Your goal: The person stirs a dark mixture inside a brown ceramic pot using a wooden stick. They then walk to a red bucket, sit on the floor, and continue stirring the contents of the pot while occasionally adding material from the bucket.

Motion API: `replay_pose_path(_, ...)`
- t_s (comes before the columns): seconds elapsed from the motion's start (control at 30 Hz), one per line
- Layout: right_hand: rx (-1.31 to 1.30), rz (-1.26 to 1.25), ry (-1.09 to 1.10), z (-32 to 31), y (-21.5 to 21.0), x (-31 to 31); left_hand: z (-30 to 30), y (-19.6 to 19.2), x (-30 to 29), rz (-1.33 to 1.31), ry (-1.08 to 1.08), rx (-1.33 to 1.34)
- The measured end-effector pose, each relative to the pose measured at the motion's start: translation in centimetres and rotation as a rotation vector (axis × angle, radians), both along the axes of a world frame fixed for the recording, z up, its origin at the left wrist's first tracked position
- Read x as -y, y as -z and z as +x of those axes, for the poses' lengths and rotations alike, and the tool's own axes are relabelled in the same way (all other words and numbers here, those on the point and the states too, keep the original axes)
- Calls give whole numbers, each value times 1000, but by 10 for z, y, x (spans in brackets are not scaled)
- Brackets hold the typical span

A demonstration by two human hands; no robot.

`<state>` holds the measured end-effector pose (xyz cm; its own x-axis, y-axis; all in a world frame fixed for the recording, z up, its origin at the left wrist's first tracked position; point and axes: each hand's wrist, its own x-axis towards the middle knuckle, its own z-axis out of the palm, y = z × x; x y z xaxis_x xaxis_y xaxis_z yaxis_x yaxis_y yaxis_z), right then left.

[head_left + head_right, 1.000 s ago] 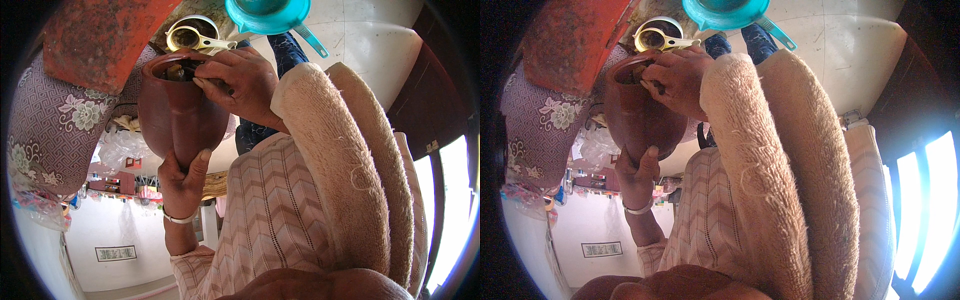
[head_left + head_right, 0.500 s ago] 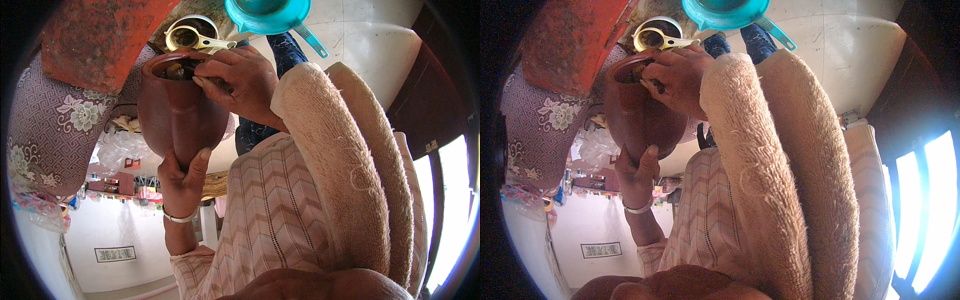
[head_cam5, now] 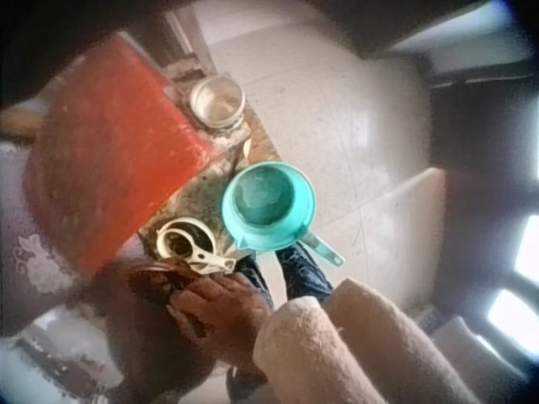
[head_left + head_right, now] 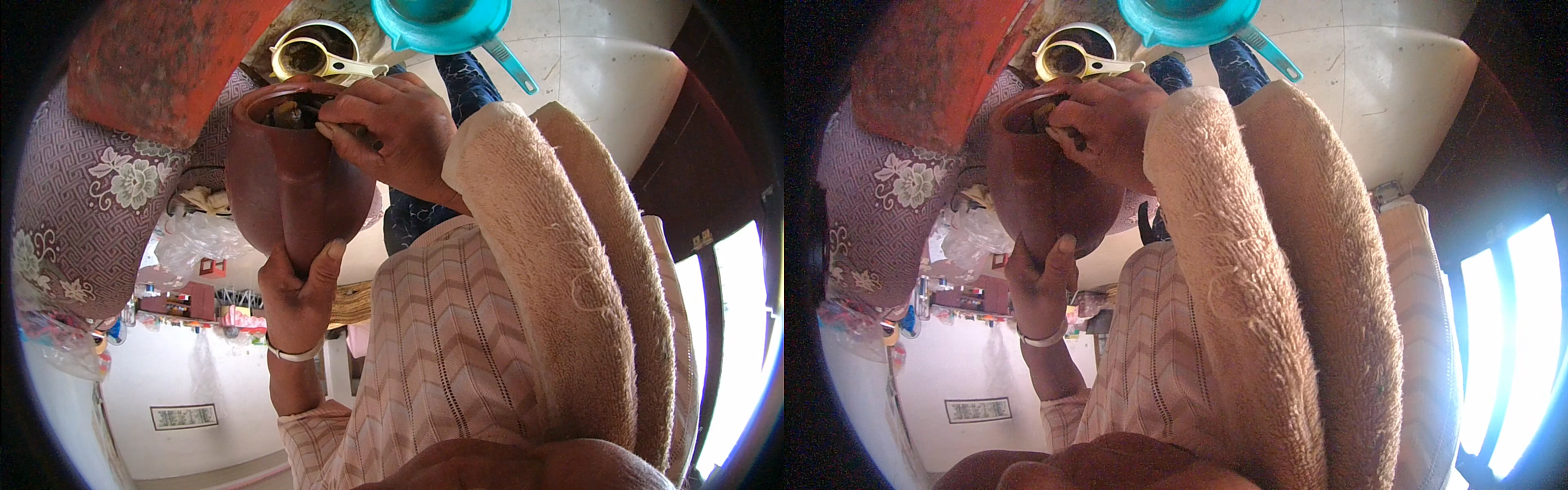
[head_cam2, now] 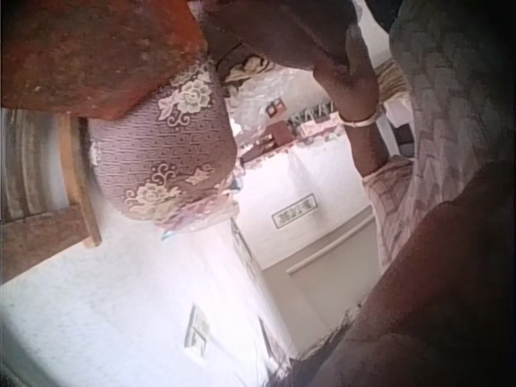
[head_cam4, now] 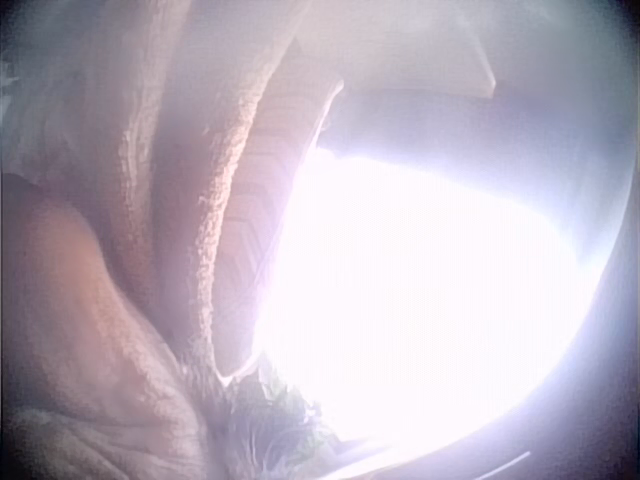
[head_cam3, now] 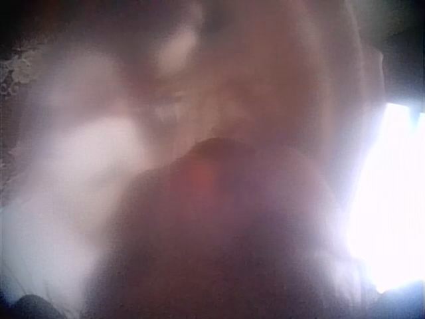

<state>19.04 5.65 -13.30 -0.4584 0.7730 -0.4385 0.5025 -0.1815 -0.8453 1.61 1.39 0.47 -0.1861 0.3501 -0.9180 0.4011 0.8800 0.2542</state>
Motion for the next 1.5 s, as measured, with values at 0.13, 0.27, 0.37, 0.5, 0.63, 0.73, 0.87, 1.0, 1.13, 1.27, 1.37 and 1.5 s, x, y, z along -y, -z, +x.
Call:
replay_pose_path(0.13, 6, -14, -27, 0, -2, -1, -3, 0, 2, -10, -28, 2)
replay_pose_path(0.27, -48, 206, 129, -6, -1, 4, -4, 2, 10, 29, -72, 35)
replay_pose_path(0.37, -4, 208, 88, -8, -5, 8, -9, 3, 20, 2, -36, -7)
replay_pose_path(0.5, -30, 320, -9, -8, -6, 15, -14, 11, 45, 67, -115, -16)
replay_pose_path(0.63, -55, 334, -76, -12, -10, 21, -21, 19, 80, 139, -197, -47)
replay_pose_path(0.73, -54, 339, -134, -13, -18, 23, -24, 22, 102, 170, -278, -66)
replay_pose_path(0.87, -78, 364, -179, -13, -31, 28, -19, 20, 125, 216, -396, -58)
replay_pose_path(1.0, -147, 280, -384, -16, -46, 26, -25, 20, 165, 323, -392, -94)
replay_pose_path(1.13, -194, 207, -484, -11, -63, 25, -24, 18, 182, 329, -419, -124)
replay_pose_path(1.27, -255, 364, -358, -16, -77, 33, -31, 13, 201, 351, -546, -114)
replay_pose_path(1.37, -215, 86, -597, -19, -101, 15, -32, 4, 205, 388, -569, -119)
replay_pose_path(1.5, -331, 403, -296, -16, -111, 32, -33, -13, 208, 395, -630, -128)
